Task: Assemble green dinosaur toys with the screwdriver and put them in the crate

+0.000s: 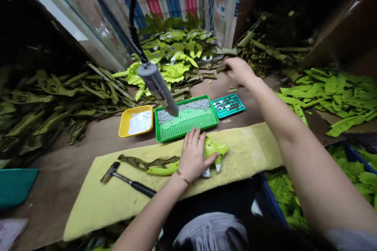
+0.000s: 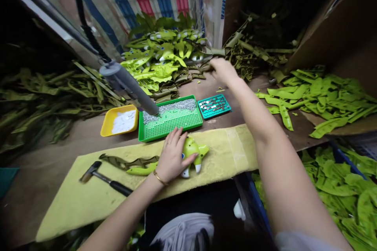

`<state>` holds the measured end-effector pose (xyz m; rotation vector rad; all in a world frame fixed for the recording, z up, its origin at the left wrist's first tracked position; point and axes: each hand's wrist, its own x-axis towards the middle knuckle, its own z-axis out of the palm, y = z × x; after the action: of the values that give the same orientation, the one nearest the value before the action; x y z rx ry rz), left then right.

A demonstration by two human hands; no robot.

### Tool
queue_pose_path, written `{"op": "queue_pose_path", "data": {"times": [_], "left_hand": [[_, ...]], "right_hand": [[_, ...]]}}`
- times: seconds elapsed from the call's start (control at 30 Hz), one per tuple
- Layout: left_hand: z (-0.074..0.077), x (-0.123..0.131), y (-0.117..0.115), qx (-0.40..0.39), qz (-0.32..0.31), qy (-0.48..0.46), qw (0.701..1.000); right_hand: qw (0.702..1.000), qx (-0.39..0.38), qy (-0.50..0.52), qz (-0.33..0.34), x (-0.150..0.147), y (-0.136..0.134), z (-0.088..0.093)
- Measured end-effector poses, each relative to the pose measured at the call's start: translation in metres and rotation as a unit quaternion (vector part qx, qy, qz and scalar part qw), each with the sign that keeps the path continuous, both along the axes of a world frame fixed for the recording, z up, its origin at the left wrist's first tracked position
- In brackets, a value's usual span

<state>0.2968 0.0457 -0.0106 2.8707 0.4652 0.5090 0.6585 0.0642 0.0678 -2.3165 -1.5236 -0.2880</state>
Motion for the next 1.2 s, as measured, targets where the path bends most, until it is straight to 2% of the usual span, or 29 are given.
{"op": "queue_pose_path", "data": {"times": [0.07, 0.13, 0.17, 0.2, 0.27, 0.37, 0.4, 0.43, 0.5, 0.57, 0.63, 0.8, 0.97, 1.2], "left_hand": [[0.005, -0.005, 0.005, -0.007, -0.01, -0.006, 1.0], [0.017, -0.013, 0.01, -0.004, -0.031, -0.016, 0.999], [0.025, -0.016, 0.013, 0.0, -0.042, -0.017, 0.999], [0.033, -0.019, 0.015, 0.005, -0.052, -0.016, 0.998], [0.047, -0.023, 0.02, 0.015, -0.065, -0.012, 0.998], [0.06, -0.023, 0.024, 0.028, -0.066, 0.002, 0.997], [0.062, -0.022, 0.025, 0.032, -0.066, 0.012, 0.997], [0.063, -0.021, 0.026, 0.035, -0.069, 0.026, 0.997], [0.065, -0.018, 0.026, 0.038, -0.076, 0.058, 0.995], [0.067, -0.015, 0.027, 0.037, -0.083, 0.087, 0.992], [0.069, -0.013, 0.026, 0.041, -0.084, 0.109, 0.99], [0.07, -0.008, 0.024, 0.055, -0.081, 0.127, 0.987], [0.07, -0.007, 0.024, 0.035, -0.066, 0.131, 0.989], [0.07, -0.008, 0.022, 0.026, -0.064, 0.125, 0.99]], "right_hand": [[0.986, 0.153, 0.007, -0.062, -0.006, -0.024, 0.027], [0.943, 0.315, 0.031, -0.102, -0.03, -0.056, 0.05], [0.91, 0.399, 0.096, -0.055, -0.047, -0.073, 0.056], [0.88, 0.449, 0.156, -0.01, -0.067, -0.089, 0.058], [0.841, 0.474, 0.255, 0.057, -0.107, -0.12, 0.047], [0.792, 0.501, 0.342, 0.072, -0.15, -0.152, -0.001], [0.78, 0.494, 0.377, 0.069, -0.158, -0.158, -0.021], [0.784, 0.457, 0.416, 0.06, -0.164, -0.162, -0.039], [0.82, 0.314, 0.478, 0.023, -0.171, -0.165, -0.067], [0.858, 0.186, 0.48, 0.0, -0.177, -0.163, -0.079], [0.872, 0.16, 0.462, 0.027, -0.184, -0.158, -0.075], [0.85, 0.116, 0.495, 0.137, -0.2, -0.144, -0.056], [0.86, 0.081, 0.472, 0.175, -0.193, -0.143, -0.059], [0.858, 0.053, 0.454, 0.235, -0.185, -0.141, -0.056]]}}
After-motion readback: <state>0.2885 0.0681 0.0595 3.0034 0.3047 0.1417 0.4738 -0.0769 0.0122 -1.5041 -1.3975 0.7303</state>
